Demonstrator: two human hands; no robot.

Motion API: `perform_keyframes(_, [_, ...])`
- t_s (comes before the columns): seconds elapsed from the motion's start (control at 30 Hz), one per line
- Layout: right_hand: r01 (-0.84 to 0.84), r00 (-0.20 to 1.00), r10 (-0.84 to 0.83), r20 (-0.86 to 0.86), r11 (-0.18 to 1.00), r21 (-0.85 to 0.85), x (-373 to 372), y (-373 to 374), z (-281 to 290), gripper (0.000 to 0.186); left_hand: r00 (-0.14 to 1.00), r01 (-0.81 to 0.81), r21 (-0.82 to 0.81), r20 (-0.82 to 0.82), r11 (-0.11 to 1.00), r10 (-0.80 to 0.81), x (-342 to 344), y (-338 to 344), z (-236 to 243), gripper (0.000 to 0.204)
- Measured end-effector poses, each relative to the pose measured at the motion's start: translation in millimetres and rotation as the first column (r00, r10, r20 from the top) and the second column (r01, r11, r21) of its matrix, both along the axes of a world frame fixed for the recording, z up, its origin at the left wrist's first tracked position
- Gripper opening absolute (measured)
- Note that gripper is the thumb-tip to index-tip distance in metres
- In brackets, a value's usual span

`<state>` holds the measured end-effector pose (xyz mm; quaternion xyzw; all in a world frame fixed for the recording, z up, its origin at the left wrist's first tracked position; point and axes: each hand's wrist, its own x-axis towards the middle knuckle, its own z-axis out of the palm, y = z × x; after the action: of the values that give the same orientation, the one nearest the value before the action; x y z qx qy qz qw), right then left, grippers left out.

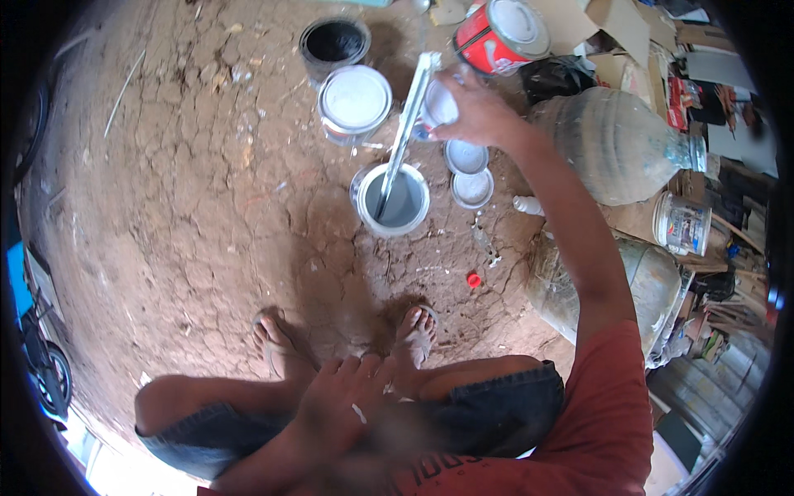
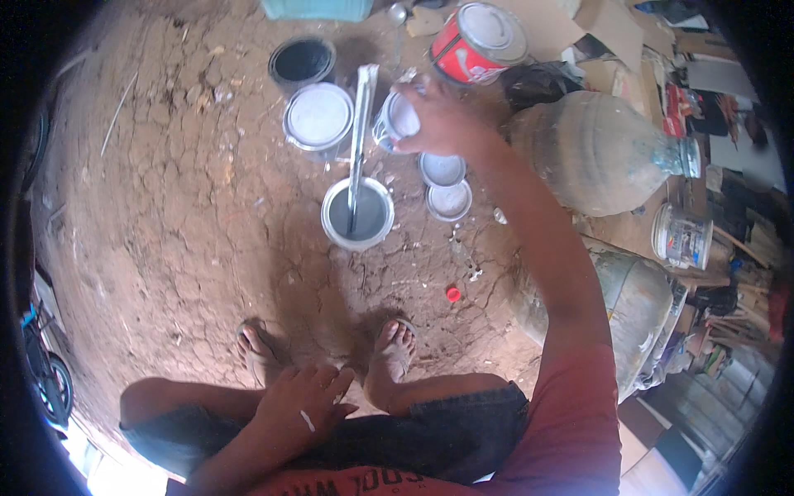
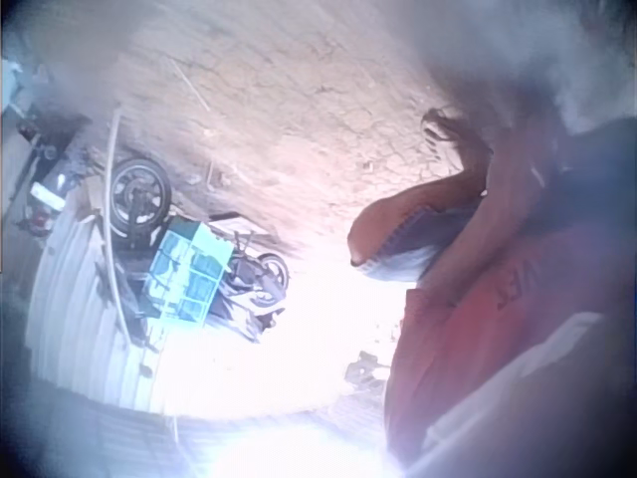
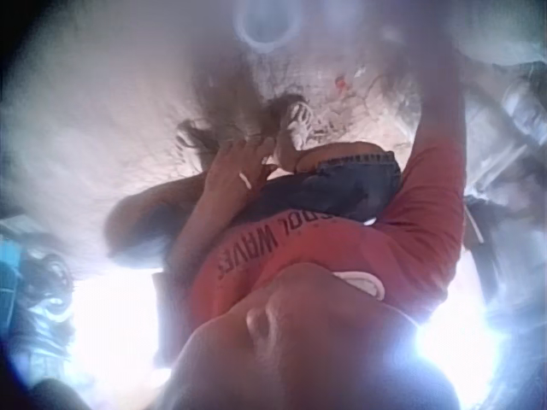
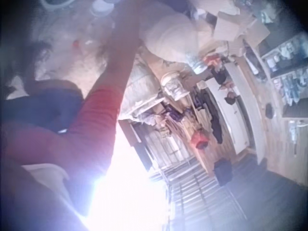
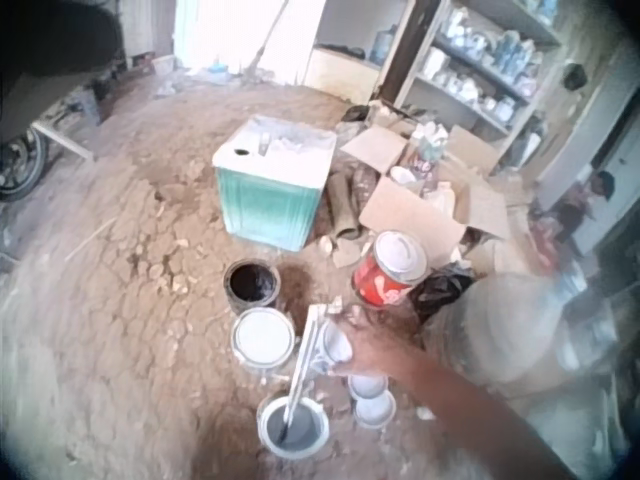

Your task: The person mixes paint by pouring white liquid from a small can into a larger container and then stirring it with a wooden stick.

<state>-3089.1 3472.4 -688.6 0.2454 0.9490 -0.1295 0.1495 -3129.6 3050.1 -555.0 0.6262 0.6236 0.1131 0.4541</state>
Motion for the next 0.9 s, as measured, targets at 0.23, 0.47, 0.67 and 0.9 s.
perform_keyframes(0.23, [0.023, 0.986, -0.039, -0.165, 0.995, -0.096, 11.8, -5.5, 0.0, 0.094, 0.998, -0.043, -0.022, 0.055, 0.999, 0.044, 3.7, -6.2, -10.7, 0.047])
perform_keyframes(0.47, [0.26, 0.836, -0.217, -0.505, 0.966, 0.016, 9.3, 35.8, -1.6, 0.094, 0.999, -0.018, -0.135, 0.042, 0.991, 0.024, -1.2, -0.9, -8.3, 0.05])
perform_keyframes(0.67, [0.527, 0.777, -0.366, -0.511, 0.823, 0.211, -15.3, 124.6, -1.4, 0.101, 0.997, -0.068, -0.095, 0.021, 0.993, 0.07, -1.3, -5.0, -12.3, 0.048])
perform_keyframes(0.9, [0.284, 0.81, -0.225, -0.541, 0.958, 0.027, 43.3, -2.2, -37.9, 0.126, 0.999, -0.053, -0.139, 0.0, 0.989, 0.054, -0.5, 4.2, -6.9, 0.047])
